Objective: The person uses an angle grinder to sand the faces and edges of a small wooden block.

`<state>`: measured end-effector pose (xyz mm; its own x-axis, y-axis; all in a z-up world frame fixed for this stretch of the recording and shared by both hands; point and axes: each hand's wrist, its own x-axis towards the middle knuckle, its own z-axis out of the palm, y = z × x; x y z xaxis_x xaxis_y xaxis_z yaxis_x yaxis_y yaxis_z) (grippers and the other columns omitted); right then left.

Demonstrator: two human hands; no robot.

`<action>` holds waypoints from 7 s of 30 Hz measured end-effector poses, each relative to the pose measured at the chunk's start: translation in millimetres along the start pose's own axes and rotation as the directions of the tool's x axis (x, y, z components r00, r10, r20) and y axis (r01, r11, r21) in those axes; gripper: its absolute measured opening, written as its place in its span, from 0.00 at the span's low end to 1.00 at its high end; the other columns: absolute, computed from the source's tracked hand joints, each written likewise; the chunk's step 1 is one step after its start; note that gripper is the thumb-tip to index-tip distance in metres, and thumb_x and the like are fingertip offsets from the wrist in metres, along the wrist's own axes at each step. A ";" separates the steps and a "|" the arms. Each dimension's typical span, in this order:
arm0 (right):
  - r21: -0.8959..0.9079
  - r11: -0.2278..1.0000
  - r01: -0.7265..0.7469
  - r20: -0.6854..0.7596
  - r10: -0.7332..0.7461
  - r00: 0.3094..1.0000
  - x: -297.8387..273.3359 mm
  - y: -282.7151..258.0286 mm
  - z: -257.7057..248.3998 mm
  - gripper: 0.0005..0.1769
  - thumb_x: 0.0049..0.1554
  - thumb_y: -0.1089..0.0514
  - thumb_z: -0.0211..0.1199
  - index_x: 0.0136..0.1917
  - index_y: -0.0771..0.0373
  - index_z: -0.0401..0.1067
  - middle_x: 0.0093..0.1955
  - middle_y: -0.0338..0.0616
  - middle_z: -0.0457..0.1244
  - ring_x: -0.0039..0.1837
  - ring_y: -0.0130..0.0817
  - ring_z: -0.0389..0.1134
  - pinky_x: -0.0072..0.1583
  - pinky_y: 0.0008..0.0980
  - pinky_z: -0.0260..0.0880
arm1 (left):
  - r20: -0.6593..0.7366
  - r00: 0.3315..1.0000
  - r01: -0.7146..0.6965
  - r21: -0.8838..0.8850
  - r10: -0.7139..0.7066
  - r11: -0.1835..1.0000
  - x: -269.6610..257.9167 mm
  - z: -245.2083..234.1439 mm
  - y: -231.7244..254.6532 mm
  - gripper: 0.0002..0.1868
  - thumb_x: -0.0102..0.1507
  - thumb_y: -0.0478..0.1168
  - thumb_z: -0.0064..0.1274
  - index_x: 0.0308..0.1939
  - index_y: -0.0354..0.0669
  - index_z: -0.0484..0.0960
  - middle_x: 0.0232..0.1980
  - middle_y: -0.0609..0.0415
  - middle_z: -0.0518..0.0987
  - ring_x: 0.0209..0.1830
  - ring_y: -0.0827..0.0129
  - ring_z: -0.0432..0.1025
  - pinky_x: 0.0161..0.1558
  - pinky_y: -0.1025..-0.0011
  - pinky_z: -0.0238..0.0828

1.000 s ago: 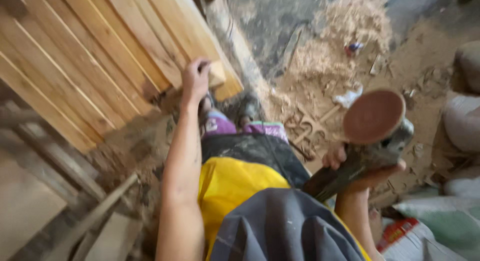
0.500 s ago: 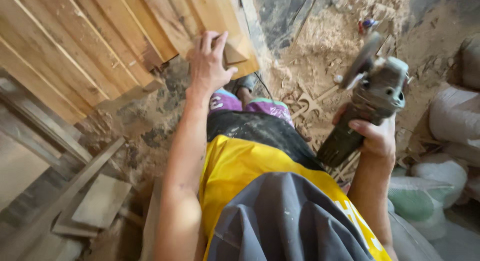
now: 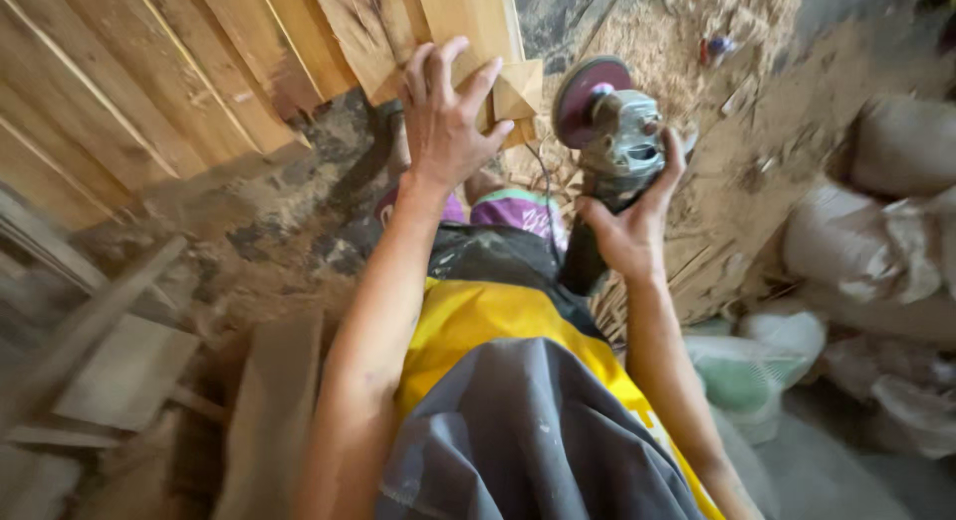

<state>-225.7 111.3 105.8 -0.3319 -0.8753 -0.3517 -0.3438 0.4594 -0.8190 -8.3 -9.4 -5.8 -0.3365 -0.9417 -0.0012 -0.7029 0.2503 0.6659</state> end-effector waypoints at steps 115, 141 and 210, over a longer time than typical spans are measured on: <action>0.364 0.909 -0.202 -0.041 0.232 0.972 -7.9 65.4 -17.8 0.56 0.52 0.73 0.68 0.82 0.54 0.39 0.64 0.56 0.61 0.60 0.39 0.67 0.58 0.37 0.75 | -0.106 0.938 0.344 0.175 -0.330 0.922 -23.2 40.6 29.4 0.41 0.42 0.56 0.79 0.47 0.40 0.73 0.49 0.46 0.72 0.52 0.55 0.65 0.52 0.54 0.68; -0.055 0.996 -0.068 0.093 0.072 0.993 5.6 2.4 19.9 0.58 0.54 0.64 0.71 0.83 0.55 0.35 0.67 0.58 0.63 0.65 0.45 0.71 0.67 0.44 0.75 | -0.034 0.999 -0.007 0.048 0.008 0.999 -14.4 -3.2 15.0 0.31 0.46 0.43 0.75 0.55 0.51 0.86 0.55 0.56 0.67 0.58 0.55 0.60 0.59 0.51 0.60; 0.236 0.952 -0.195 -0.069 0.216 0.974 -6.2 50.4 -11.4 0.57 0.51 0.69 0.71 0.82 0.54 0.38 0.69 0.56 0.57 0.63 0.41 0.66 0.60 0.39 0.76 | -0.123 0.961 0.265 0.149 -0.248 0.953 -26.1 45.8 34.2 0.43 0.45 0.56 0.81 0.52 0.41 0.70 0.55 0.45 0.68 0.61 0.50 0.61 0.58 0.47 0.63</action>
<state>-251.0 141.6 71.8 -0.4583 -0.7427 -0.4882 -0.0550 0.5720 -0.8184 -52.2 34.1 -17.1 -0.0721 -0.9946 -0.0748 -0.8521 0.0225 0.5229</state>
